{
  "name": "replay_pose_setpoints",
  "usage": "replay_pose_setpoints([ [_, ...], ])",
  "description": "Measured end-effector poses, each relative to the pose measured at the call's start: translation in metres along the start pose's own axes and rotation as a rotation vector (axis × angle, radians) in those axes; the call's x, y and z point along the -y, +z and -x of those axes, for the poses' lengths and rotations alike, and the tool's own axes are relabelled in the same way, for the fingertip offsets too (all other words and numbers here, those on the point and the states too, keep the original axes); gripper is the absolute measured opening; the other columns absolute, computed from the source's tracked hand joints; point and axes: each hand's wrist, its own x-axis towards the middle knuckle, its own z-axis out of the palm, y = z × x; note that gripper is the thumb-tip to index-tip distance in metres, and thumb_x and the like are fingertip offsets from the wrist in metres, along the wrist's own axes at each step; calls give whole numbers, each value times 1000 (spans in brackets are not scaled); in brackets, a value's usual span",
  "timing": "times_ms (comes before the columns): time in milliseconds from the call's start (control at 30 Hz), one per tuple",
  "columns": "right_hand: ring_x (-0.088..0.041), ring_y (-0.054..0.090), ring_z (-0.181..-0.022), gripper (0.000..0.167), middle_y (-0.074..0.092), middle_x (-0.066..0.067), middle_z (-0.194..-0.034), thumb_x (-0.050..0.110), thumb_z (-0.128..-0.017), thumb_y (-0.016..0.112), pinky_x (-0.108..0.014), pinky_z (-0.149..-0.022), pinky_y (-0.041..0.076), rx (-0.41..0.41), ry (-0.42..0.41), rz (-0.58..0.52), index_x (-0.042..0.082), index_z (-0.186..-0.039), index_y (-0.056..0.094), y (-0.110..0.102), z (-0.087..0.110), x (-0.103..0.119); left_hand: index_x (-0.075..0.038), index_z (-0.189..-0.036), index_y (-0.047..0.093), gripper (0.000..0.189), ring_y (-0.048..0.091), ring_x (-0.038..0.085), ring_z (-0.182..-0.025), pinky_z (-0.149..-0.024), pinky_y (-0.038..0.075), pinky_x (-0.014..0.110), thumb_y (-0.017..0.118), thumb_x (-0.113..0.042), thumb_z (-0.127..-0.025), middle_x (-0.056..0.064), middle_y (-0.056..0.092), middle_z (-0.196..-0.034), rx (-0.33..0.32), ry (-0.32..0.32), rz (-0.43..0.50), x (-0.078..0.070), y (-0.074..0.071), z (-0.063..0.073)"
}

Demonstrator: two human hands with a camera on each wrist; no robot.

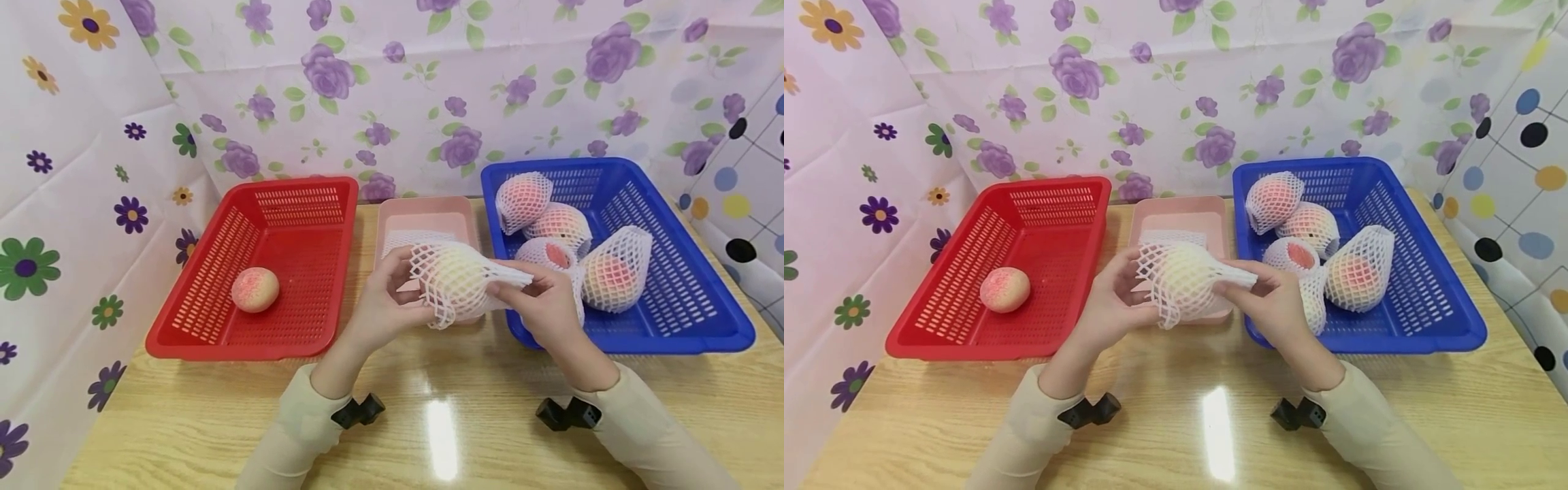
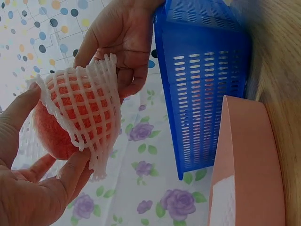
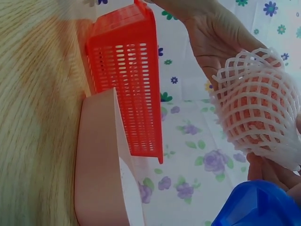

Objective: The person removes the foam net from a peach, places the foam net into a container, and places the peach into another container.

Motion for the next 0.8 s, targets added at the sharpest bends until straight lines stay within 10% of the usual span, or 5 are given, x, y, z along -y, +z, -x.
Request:
replay_pose_setpoints([
  [467,1,57,-58,33,64,9,-61,-14,-74,68,-13,-53,49,-320,147,256,18,-70,72,9,5,7,3,-130,42,68,58,26,-106,-94,52,35,69,15,-69,28,54,-122,-20,-132,30,1,6,-1],
  [800,-2,62,-68,35,67,6,-68,-15,-80,60,-15,-64,54,-294,182,106,16,-73,73,8,1,10,8,-129,41,59,57,21,-103,-92,52,30,63,14,-75,26,50,-124,80,-123,43,-1,4,1],
])
